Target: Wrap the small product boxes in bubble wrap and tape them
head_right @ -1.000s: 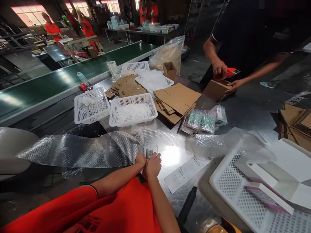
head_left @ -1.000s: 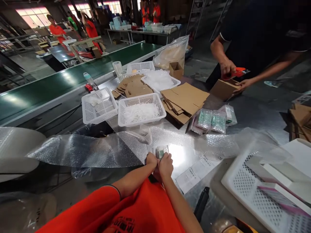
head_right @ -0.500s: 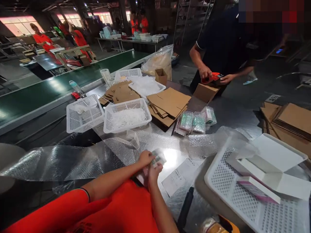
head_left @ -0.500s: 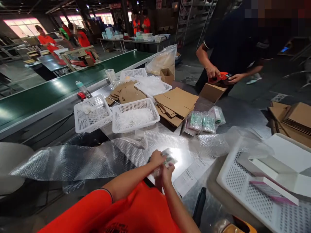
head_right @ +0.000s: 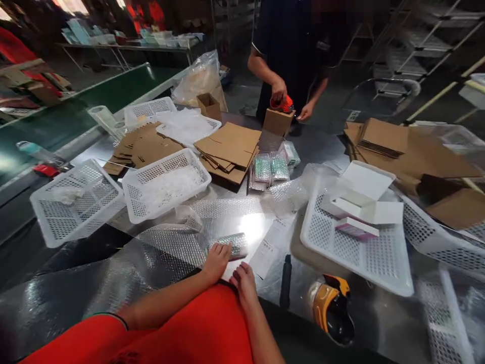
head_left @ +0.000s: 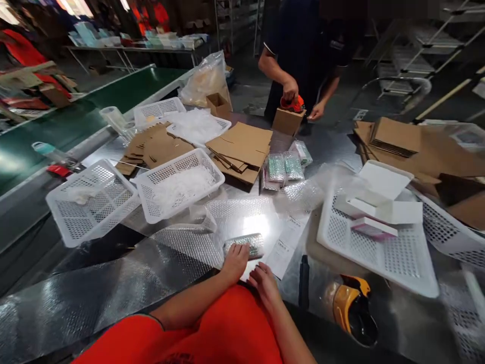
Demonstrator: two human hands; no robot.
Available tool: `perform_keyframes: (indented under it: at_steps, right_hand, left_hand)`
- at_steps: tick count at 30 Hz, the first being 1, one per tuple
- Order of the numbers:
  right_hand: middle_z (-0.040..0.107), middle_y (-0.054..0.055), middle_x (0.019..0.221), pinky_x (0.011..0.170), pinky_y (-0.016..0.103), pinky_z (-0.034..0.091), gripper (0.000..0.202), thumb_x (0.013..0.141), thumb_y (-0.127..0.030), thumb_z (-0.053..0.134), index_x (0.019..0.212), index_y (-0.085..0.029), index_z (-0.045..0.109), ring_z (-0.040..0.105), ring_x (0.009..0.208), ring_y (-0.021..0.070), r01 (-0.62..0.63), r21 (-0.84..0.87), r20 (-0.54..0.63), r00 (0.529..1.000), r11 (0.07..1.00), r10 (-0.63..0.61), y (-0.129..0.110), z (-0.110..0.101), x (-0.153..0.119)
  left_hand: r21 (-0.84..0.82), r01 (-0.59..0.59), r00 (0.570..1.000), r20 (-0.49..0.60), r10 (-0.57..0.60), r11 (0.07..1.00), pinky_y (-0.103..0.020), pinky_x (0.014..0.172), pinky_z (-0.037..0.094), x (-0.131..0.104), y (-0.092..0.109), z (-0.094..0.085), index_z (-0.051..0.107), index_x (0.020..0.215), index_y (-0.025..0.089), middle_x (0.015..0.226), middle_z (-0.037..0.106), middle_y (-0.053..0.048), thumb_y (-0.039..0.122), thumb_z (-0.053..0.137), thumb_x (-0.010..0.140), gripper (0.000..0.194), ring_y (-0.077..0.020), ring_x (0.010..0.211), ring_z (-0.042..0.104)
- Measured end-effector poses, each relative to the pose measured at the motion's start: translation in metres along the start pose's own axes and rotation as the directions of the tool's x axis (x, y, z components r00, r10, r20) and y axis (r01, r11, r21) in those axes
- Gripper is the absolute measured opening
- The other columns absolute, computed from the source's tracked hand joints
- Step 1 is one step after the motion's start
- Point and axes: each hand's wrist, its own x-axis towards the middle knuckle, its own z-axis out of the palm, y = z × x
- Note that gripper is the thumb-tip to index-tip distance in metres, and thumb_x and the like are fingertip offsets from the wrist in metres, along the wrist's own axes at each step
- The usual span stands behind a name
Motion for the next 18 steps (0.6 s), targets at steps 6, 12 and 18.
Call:
perform_keyframes:
  at_steps: [6,12,18]
  right_hand:
    - [0.057,0.029,0.121,0.099,0.056,0.042,0.056,0.07,-0.047,0.056,0.112,-0.011,0.056,0.048,0.126,0.0451,0.063,-0.627,-0.417,0.815,0.776,-0.403,-0.05,-0.15,-0.004]
    - [0.067,0.034,0.098,0.074,0.053,0.049,0.063,0.087,-0.052,0.045,0.114,0.001,0.065,0.066,0.09,0.0457,-0.338,-0.899,-0.422,0.839,0.278,-0.342,-0.053,-0.216,0.018]
    - [0.067,0.024,0.073,0.061,0.044,0.047,0.059,0.094,-0.053,0.029,0.101,-0.011,0.07,0.068,0.07,0.0379,-0.305,-0.932,-0.353,0.886,0.196,-0.3,-0.046,-0.242,0.009]
  left_hand:
    - [-0.057,0.095,0.988,-0.119,-0.101,0.994,-0.047,0.1,0.054,-0.013,0.004,0.013,0.056,0.139,0.015,0.112,0.071,-0.011,0.005,0.045,0.091,0.05,-0.0245,0.105,0.066]
    - [-0.121,0.068,0.98,-0.18,-0.09,0.99,-0.045,0.084,0.06,-0.016,-0.006,0.016,0.065,0.126,0.012,0.108,0.073,-0.017,0.013,0.036,0.099,0.04,-0.0265,0.092,0.07]
    - [-0.1,-0.001,0.974,-0.226,-0.022,0.995,-0.045,0.094,0.056,-0.022,-0.007,0.018,0.056,0.137,0.012,0.117,0.071,-0.017,0.014,0.035,0.1,0.043,-0.0275,0.109,0.067]
